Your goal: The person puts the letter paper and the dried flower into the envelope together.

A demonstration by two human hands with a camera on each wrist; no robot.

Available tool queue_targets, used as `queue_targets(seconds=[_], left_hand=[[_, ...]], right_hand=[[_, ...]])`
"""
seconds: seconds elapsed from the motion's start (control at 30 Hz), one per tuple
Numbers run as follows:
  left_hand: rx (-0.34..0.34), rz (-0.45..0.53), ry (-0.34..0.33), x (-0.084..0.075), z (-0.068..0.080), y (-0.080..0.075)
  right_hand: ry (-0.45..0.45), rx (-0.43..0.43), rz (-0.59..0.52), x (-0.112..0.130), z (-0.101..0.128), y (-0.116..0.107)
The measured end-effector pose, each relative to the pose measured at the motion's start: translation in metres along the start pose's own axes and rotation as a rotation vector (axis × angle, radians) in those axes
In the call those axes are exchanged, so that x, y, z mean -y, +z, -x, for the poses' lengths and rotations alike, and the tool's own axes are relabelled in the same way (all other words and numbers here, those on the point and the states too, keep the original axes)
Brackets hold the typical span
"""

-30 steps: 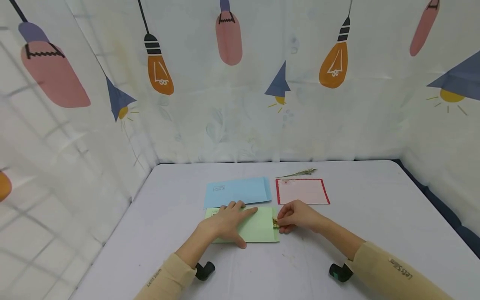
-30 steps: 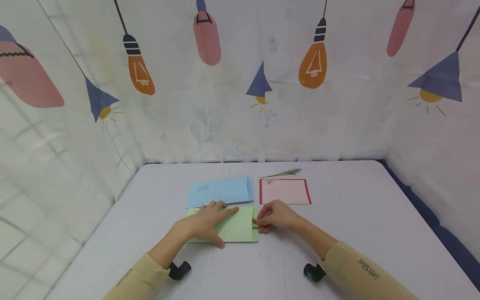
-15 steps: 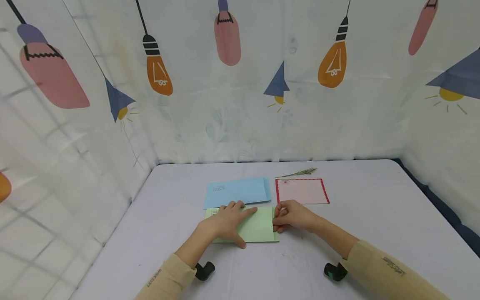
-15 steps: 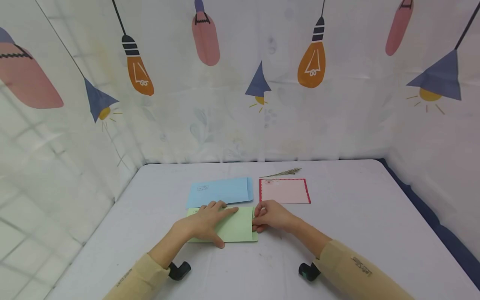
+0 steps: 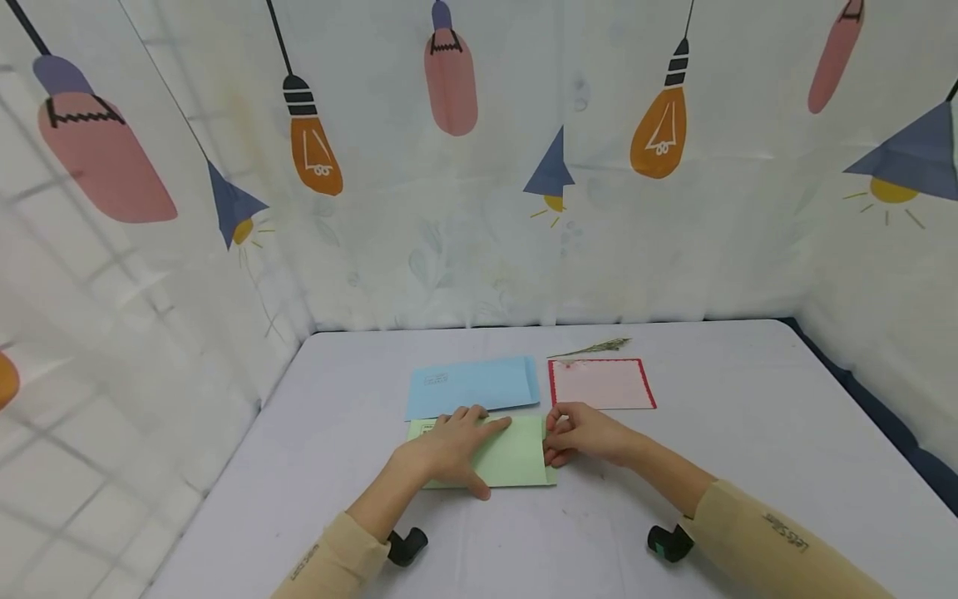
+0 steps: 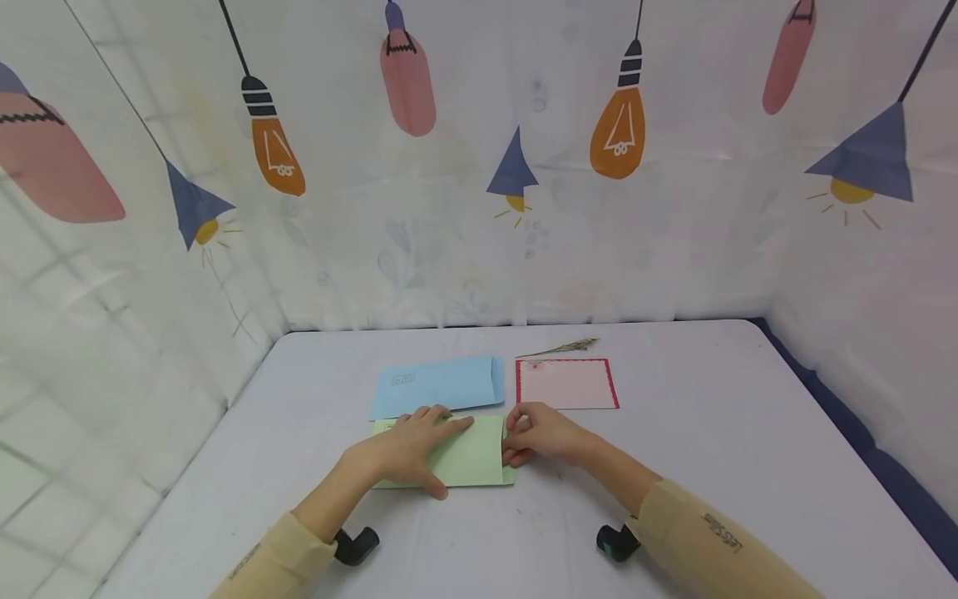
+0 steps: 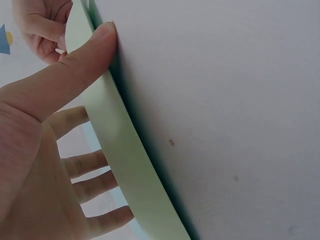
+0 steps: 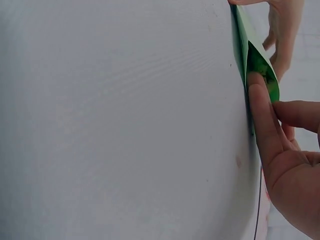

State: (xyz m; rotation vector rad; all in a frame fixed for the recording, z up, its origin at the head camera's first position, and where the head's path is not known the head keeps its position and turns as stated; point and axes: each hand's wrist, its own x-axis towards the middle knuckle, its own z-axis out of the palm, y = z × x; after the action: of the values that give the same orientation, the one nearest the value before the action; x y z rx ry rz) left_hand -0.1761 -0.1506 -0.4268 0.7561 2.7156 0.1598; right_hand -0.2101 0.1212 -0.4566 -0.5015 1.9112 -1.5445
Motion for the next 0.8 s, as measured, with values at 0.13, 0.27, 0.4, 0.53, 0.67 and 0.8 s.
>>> queue_targets(seconds=[0.13, 0.27, 0.4, 0.53, 0.67, 0.8], left_hand=[[0.013, -0.004, -0.003, -0.002, 0.001, -0.001], [0.012, -0.001, 0.004, -0.002, 0.001, -0.001], [-0.033, 0.009, 0.044, -0.001, -0.002, 0.001], [-0.126, 0.002, 0.088, -0.001, -0.009, 0.002], [-0.198, -0.006, 0.082, 0.002, -0.016, -0.004], [-0.256, -0.047, 0.061, 0.007, -0.022, -0.008]], right_hand=[[0.0, 0.015, -0.023, -0.003, 0.003, -0.004], [0.005, 0.023, -0.039, -0.003, 0.004, -0.006], [0.008, 0.029, -0.039, -0.002, 0.006, -0.007], [0.015, 0.029, -0.045, -0.004, 0.007, -0.007], [0.014, 0.017, -0.043, -0.005, 0.008, -0.01], [0.011, -0.006, -0.016, -0.003, 0.007, -0.015]])
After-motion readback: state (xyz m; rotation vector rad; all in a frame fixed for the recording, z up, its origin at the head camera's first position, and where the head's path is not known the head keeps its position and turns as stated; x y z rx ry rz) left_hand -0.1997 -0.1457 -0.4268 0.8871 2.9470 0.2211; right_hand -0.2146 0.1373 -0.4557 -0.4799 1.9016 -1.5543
